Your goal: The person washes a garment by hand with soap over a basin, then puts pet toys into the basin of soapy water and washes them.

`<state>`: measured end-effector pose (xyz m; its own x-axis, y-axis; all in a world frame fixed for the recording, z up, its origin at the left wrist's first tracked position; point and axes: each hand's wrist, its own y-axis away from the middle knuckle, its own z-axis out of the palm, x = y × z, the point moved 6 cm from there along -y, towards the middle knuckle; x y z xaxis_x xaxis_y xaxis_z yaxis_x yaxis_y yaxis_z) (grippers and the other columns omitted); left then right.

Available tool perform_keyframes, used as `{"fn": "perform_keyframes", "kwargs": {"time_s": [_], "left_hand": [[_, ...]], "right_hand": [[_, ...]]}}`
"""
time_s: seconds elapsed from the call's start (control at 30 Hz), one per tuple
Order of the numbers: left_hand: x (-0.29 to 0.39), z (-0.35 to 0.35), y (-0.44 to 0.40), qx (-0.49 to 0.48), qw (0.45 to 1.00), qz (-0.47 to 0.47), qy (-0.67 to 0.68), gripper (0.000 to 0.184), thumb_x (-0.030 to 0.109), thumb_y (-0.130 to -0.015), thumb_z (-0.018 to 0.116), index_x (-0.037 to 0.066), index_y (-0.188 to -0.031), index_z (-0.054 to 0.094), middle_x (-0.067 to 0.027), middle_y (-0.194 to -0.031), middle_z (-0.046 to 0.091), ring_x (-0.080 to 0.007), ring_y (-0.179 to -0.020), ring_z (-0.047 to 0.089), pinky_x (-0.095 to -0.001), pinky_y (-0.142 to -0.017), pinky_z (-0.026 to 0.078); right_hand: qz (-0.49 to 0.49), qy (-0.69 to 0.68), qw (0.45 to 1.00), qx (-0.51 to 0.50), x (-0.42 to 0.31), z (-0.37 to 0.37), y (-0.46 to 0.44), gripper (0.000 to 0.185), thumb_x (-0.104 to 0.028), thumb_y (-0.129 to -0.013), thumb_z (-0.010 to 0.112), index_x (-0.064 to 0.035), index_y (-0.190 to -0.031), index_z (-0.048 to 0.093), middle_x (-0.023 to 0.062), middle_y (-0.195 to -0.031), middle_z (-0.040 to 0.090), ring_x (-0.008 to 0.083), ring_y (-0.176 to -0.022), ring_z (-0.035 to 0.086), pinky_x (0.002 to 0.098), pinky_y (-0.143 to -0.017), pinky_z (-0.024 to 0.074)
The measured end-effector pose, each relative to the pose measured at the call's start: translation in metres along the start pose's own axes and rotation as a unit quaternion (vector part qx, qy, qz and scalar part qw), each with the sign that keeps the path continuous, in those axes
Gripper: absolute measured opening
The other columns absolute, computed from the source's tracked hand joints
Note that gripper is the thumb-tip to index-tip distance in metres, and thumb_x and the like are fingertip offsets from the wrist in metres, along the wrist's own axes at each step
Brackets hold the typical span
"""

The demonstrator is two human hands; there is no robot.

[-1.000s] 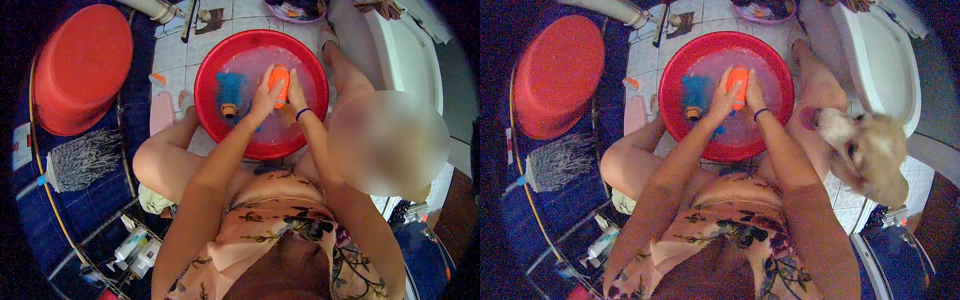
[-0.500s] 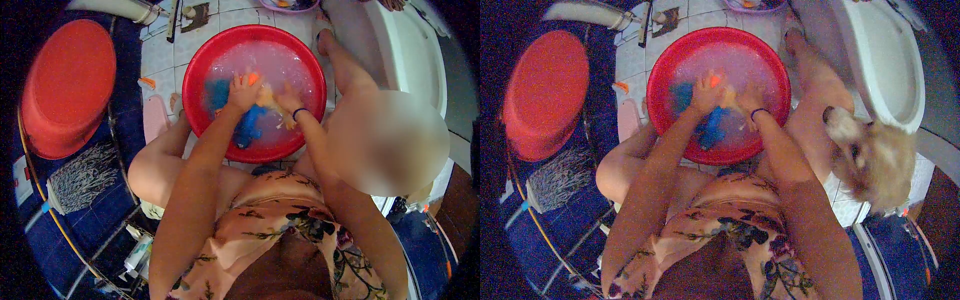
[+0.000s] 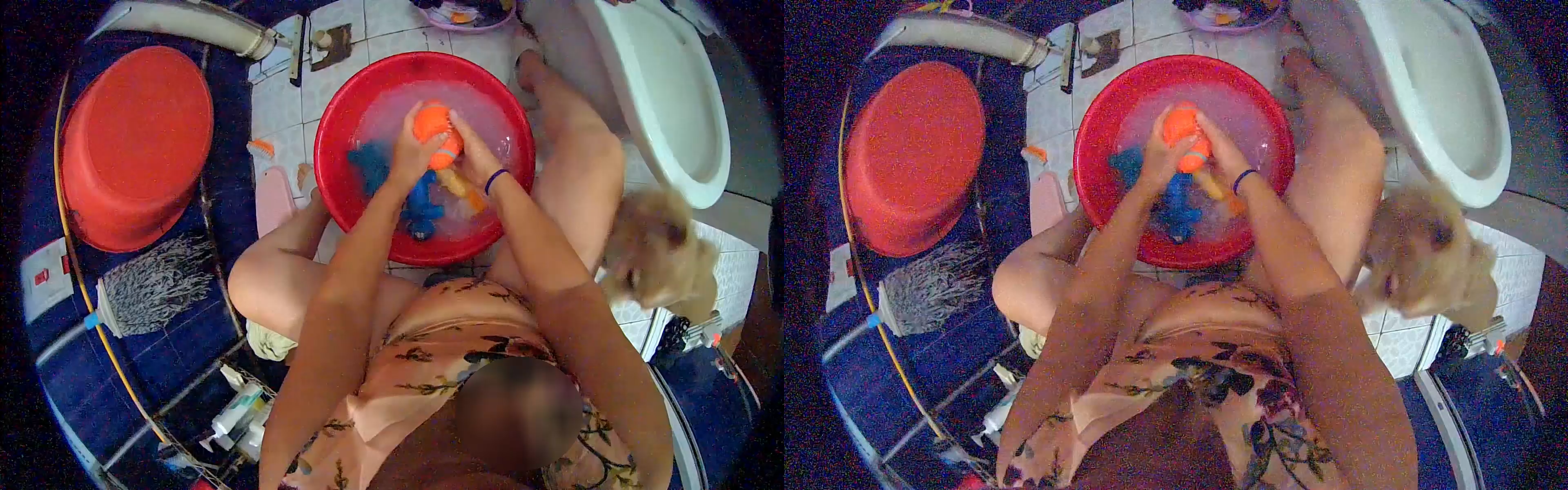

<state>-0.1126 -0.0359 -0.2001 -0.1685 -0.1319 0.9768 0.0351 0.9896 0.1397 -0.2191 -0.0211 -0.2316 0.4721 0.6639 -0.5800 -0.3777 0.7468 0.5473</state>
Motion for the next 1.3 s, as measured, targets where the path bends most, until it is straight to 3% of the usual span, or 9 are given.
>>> {"fn": "perform_keyframes", "kwargs": {"time_s": [0.23,0.33,0.5,0.63,0.73,0.8,0.97,1.1,1.3], "left_hand": [[-0.012,-0.001,0.016,-0.015,0.998,-0.006,-0.059,0.075,0.007,-0.069,0.063,0.003,-0.132,0.023,-0.0173,-0.128,0.036,-0.0246,-0.114,0.042,-0.0332,-0.09,0.04],[-0.029,-0.007,0.019,-0.012,0.996,-0.062,0.068,0.071,0.016,-0.073,0.058,0.005,-0.133,0.021,-0.0138,-0.128,0.035,-0.0252,-0.112,0.042,-0.0322,-0.089,0.041],[-0.06,-0.014,0.027,0.002,0.967,-0.153,0.206,0.074,0.03,-0.078,0.06,0.007,-0.134,0.017,-0.0112,-0.118,0.045,-0.0217,-0.101,0.049,-0.0331,-0.079,0.045],[-0.097,-0.01,0.012,-0.045,0.945,-0.245,0.212,0.062,0.026,-0.078,0.062,0.006,-0.127,0.031,-0.012,-0.115,0.047,-0.0227,-0.105,0.047,-0.0339,-0.084,0.043],[-0.078,-0.014,0.001,-0.012,0.97,-0.178,0.164,0.061,0.026,-0.073,0.067,0.004,-0.122,0.037,-0.0153,-0.118,0.044,-0.0265,-0.109,0.044,-0.0382,-0.088,0.039],[-0.062,-0.03,-0.011,0.041,0.992,-0.007,-0.118,0.065,0.024,-0.068,0.069,0.004,-0.122,0.037,-0.0177,-0.118,0.042,-0.0295,-0.109,0.042,-0.0414,-0.09,0.036],[-0.029,-0.001,0.0,-0.068,0.83,0.275,-0.481,0.069,0.023,-0.062,0.07,0.007,-0.121,0.04,-0.0204,-0.114,0.044,-0.0357,-0.104,0.042,-0.0444,-0.091,0.034],[-0.109,-0.017,-0.024,-0.118,0.813,0.228,-0.523,0.058,0.032,-0.066,0.067,0.013,-0.117,0.045,-0.0169,-0.11,0.049,-0.0367,-0.1,0.046,-0.0447,-0.088,0.037],[-0.058,-0.034,-0.022,0.024,0.995,-0.075,-0.06,0.056,0.043,-0.082,0.051,0.006,-0.122,0.037,-0.014,-0.115,0.049,-0.0271,-0.105,0.049,-0.04,-0.084,0.043]], "right_hand": [[-0.039,0.11,0.986,0.118,-0.003,-0.009,0.012,0.061,-0.032,-0.072,0.067,-0.007,-0.121,0.039,0.0086,-0.1,0.055,0.0207,-0.09,0.055,0.0374,-0.074,0.0489],[-0.018,0.103,0.994,-0.017,-0.009,0.013,0.029,0.066,-0.03,-0.077,0.063,-0.0156,-0.129,0.025,0.011,-0.119,0.043,0.0239,-0.101,0.05,0.0387,-0.074,0.049],[-0.115,0.306,0.929,0.175,0.006,-0.028,0.002,0.047,-0.024,-0.074,0.06,-0.0041,-0.116,0.048,0.0089,-0.094,0.06,0.0197,-0.089,0.057,0.0328,-0.079,0.046],[-0.179,0.274,0.943,0.056,-0.004,-0.006,0.001,0.054,-0.023,-0.071,0.06,-0.0047,-0.12,0.045,0.0167,-0.112,0.053,0.0306,-0.101,0.052,0.0363,-0.087,0.0411],[-0.155,0.31,0.933,0.094,-0.007,-0.013,-0.001,0.053,-0.021,-0.07,0.059,-0.0038,-0.119,0.047,0.0202,-0.112,0.052,0.0347,-0.103,0.05,0.0396,-0.09,0.0387],[-0.102,0.396,0.903,0.133,0.002,-0.03,-0.012,0.055,-0.025,-0.07,0.059,-0.0052,-0.12,0.047,0.0203,-0.113,0.052,0.0333,-0.104,0.051,0.0405,-0.09,0.0385],[-0.053,0.636,0.763,0.101,0.019,-0.027,-0.007,0.05,-0.036,-0.073,0.056,-0.0063,-0.113,0.052,0.0195,-0.11,0.054,0.0312,-0.102,0.053,0.0403,-0.088,0.0404],[-0.035,0.669,0.731,0.127,0.009,-0.028,-0.002,0.031,-0.027,-0.077,0.051,-0.0045,-0.094,0.061,0.0188,-0.093,0.061,0.0294,-0.085,0.06,0.0403,-0.075,0.046],[0.01,0.282,0.956,0.08,0.051,-0.068,-0.057,0.044,-0.04,-0.084,0.045,-0.0079,-0.115,0.048,0.0113,-0.102,0.058,0.0258,-0.092,0.055,0.0407,-0.081,0.0436]]}}
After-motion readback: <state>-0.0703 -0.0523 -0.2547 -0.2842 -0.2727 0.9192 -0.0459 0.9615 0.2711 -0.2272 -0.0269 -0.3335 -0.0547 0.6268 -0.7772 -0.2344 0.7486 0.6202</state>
